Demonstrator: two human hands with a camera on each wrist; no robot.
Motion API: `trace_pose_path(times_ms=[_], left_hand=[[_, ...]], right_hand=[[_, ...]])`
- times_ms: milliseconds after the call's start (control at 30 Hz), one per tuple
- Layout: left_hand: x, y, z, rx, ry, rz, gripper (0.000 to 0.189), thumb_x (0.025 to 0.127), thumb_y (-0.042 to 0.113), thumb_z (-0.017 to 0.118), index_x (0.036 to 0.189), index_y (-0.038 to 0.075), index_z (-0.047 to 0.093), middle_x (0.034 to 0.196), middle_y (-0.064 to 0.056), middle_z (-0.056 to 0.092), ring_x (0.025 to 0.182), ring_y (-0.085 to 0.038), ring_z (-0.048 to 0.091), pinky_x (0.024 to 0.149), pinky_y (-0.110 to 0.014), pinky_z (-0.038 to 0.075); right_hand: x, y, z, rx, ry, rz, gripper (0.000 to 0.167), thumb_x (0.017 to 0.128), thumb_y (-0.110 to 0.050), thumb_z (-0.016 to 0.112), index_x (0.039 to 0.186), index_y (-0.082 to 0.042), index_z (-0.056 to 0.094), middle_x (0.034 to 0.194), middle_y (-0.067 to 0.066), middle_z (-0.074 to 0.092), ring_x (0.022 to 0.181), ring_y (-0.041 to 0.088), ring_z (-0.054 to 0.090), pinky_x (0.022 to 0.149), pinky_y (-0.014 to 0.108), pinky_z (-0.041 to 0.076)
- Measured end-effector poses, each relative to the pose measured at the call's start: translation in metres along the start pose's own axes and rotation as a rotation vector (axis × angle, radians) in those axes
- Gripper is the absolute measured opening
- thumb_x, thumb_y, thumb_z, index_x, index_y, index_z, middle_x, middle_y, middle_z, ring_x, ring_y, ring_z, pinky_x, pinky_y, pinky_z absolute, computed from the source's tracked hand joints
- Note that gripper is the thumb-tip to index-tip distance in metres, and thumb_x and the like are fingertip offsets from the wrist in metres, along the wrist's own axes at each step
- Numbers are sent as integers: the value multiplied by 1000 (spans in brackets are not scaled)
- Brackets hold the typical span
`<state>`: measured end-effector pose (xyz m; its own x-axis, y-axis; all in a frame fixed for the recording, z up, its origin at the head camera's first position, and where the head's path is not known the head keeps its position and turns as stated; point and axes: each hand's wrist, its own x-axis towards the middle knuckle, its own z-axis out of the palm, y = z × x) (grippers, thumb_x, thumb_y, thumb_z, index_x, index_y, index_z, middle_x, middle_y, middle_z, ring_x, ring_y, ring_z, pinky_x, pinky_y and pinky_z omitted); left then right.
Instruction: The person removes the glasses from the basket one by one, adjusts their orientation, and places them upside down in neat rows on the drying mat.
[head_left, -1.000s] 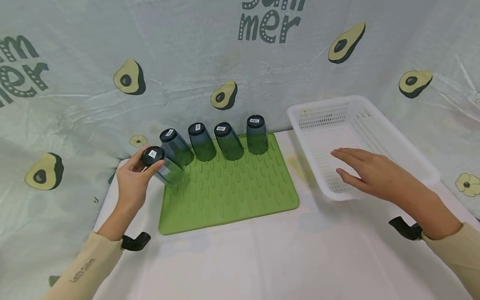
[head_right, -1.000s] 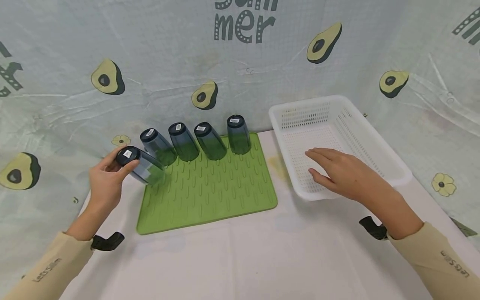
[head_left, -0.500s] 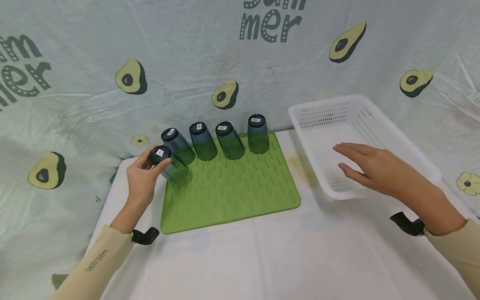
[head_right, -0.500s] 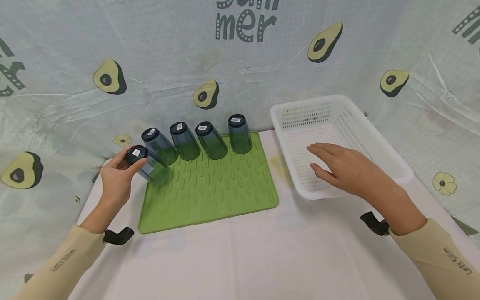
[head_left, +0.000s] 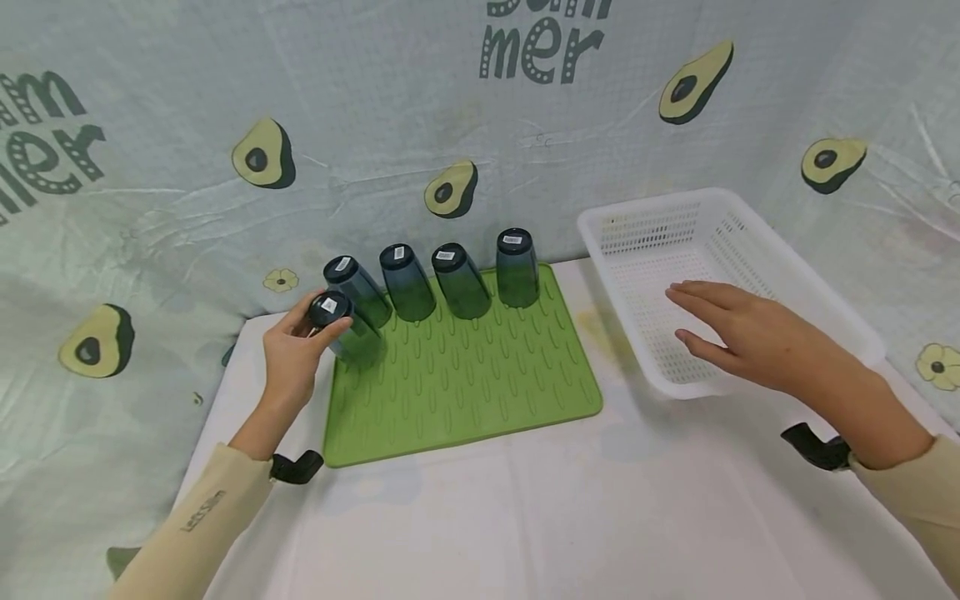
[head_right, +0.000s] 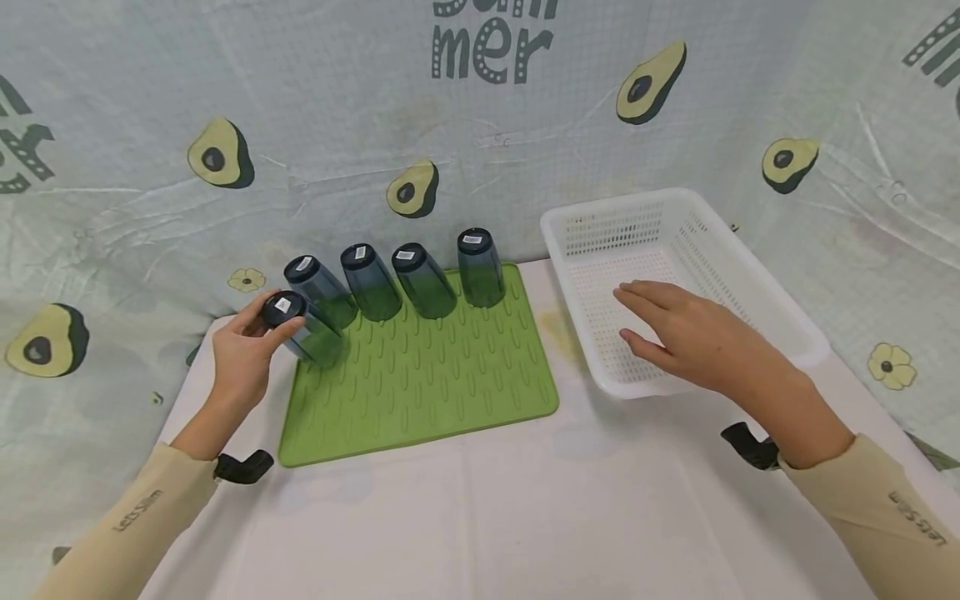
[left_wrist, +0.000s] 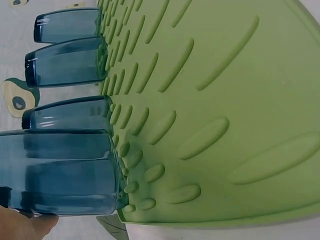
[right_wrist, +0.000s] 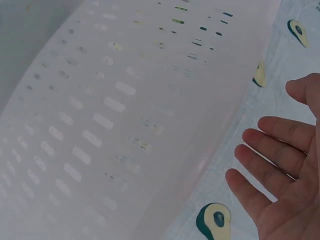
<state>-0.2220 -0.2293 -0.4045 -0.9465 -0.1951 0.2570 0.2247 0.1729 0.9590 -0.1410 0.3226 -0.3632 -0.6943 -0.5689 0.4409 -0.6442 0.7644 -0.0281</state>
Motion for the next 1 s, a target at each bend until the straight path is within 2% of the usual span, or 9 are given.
trace_pose_path(times_ms=[167,267,600,800,1000], left_hand=[[0,0,2,-2,-9,3,61,86,4,82,142,6,60,143,-18,58,121,-11,62,93,-15,52],[-1,0,2,-13,-12,-3,62,86,3,82,143,4,58,143,-18,58,121,-11,62,92,-15,52],[1,-5,3,-27,-16,-7,63,86,4,81,144,2,57,144,-17,57,124,-12,61,89,-14,53],[4,-7,1,-7,-9,-13,62,86,5,82,143,4,58,143,-16,59,123,-12,61,91,-14,53],[6,-8,2,0,-13,-19,62,88,6,81,145,4,57,143,-17,58,125,-14,60,92,-15,53]], right_hand=[[0,0,3,11,-66,25,61,90,-19,75,146,-7,55,147,16,54,135,39,49,116,43,36],[1,1,4,7,-86,13,63,92,-22,74,150,-10,51,150,15,51,138,39,45,123,37,26],[1,0,8,-15,-106,-13,65,94,-31,71,152,-11,48,154,14,48,141,39,43,126,37,18],[2,-1,8,-19,-139,6,68,94,-31,72,154,-12,46,157,12,45,143,38,41,126,42,17],[3,0,7,-21,-136,0,69,93,-32,73,154,-11,47,156,13,46,142,39,41,126,42,17]])
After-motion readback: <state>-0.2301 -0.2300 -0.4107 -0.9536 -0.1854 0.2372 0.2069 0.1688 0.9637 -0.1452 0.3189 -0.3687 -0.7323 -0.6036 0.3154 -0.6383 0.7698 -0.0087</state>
